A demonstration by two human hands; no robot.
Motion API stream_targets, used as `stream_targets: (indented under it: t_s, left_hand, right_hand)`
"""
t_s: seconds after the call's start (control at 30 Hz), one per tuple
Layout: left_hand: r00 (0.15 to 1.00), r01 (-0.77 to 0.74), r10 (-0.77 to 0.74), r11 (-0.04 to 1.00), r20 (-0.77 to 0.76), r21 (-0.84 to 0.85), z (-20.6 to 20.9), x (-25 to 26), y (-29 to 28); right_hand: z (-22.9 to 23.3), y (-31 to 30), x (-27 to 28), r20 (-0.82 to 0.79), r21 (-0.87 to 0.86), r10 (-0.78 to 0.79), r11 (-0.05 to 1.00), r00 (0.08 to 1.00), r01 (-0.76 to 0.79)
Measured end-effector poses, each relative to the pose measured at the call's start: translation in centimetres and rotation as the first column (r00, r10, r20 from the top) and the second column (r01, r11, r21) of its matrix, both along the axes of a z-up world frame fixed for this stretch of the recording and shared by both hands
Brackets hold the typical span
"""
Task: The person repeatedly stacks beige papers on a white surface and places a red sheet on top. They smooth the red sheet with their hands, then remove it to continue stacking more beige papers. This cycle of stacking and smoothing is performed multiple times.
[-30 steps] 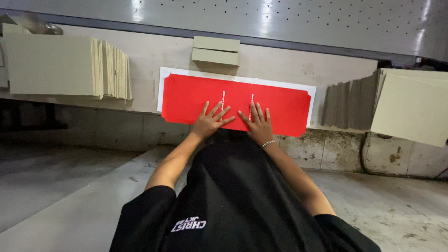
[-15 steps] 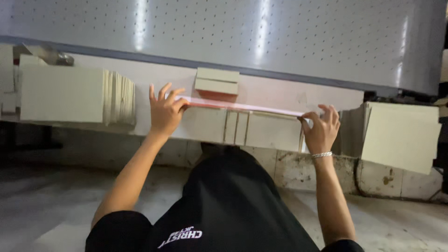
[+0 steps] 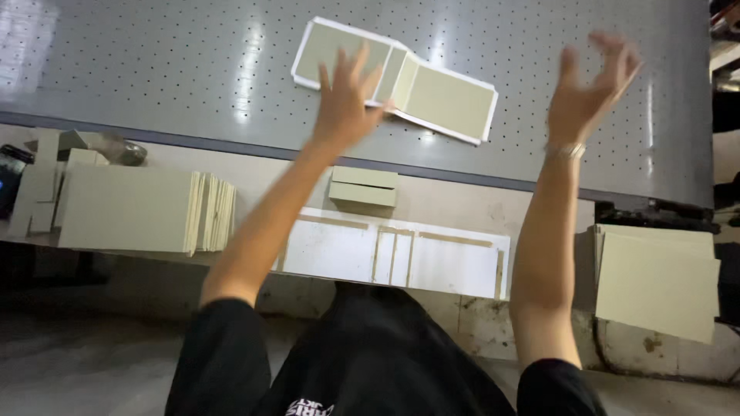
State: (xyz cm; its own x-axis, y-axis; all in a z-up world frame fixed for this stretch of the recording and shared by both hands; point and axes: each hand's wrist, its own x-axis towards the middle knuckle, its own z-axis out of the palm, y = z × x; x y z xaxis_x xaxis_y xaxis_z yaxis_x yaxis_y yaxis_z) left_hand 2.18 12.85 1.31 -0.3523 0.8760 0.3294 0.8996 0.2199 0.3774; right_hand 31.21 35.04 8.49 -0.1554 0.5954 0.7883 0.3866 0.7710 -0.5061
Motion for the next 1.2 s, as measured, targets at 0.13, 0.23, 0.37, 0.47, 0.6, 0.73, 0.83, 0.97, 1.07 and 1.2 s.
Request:
stream_targets:
  t_s: [0.13, 0.23, 0.37, 0.47, 0.6, 0.73, 0.83, 0.97, 1.07, 1.2]
  left_hand:
    - [0.957, 0.077, -0.071, 0.997, 0.281, -0.008, -4.8, 6.9, -8.6]
    - [0.843, -0.048, 0.065, 0.998, 0.533, -0.047, -7.5, 10.1, -14.8]
    - [0.849, -0.135, 0.119, 0.991, 0.515, -0.006, -17.0, 13.6, -21.1]
    - [0.847, -0.151, 0.163, 0.986, 0.507, -0.064, -22.7, 15.7, -24.1]
    - [0.828, -0.123, 0.199, 0.977, 0.524, -0.175, -22.3, 18.4, -23.8]
    - [0.886, -0.018, 0.034, 0.999, 0.463, -0.038, -21.7, 19.3, -21.6]
    - [0.899, 0.03, -0.021, 0.999, 0.438, -0.015, -20.5, 18.9, -20.2]
    - [0.908, 0.032, -0.023, 0.999, 0.419, -0.014, -18.7, 18.4, -19.2]
    - [0.897, 0.005, 0.001, 1.0, 0.441, -0.012, -17.8, 19.0, -18.5]
    - [0.862, -0.008, 0.031, 0.999, 0.506, -0.048, -17.0, 19.8, -18.6]
  right_hand:
    - [-11.5, -7.0, 4.3, 0.143, -0.165, 0.018, 0.986, 0.989, 0.005]
    - [-22.9, -13.9, 10.0, 0.179, -0.525, 0.321, 0.831, 0.93, -0.185]
    - [-27.9, -23.7, 13.9, 0.346, -0.806, 0.27, 0.576, 0.898, 0.137]
    - [-27.1, -27.3, 15.8, 0.294, -0.897, 0.238, 0.403, 0.926, 0.181]
    - [-20.7, -27.9, 17.1, 0.145, -0.899, 0.223, 0.436, 0.964, 0.034]
    - [-11.9, -26.7, 19.9, 0.081, -0.672, 0.15, 0.738, 0.985, -0.057]
    - [-5.4, -23.6, 25.7, 0.279, -0.024, -0.17, 0.983, 0.945, 0.183]
    - [-3.9, -20.7, 34.2, 0.661, -0.151, -0.181, 0.918, 0.728, 0.366]
    - [-6.7, -18.5, 39.3, 0.786, -0.275, -0.109, 0.82, 0.608, 0.502]
    - [-8.7, -16.8, 41.9, 0.861, 0.124, -0.285, 0.921, 0.421, 0.369]
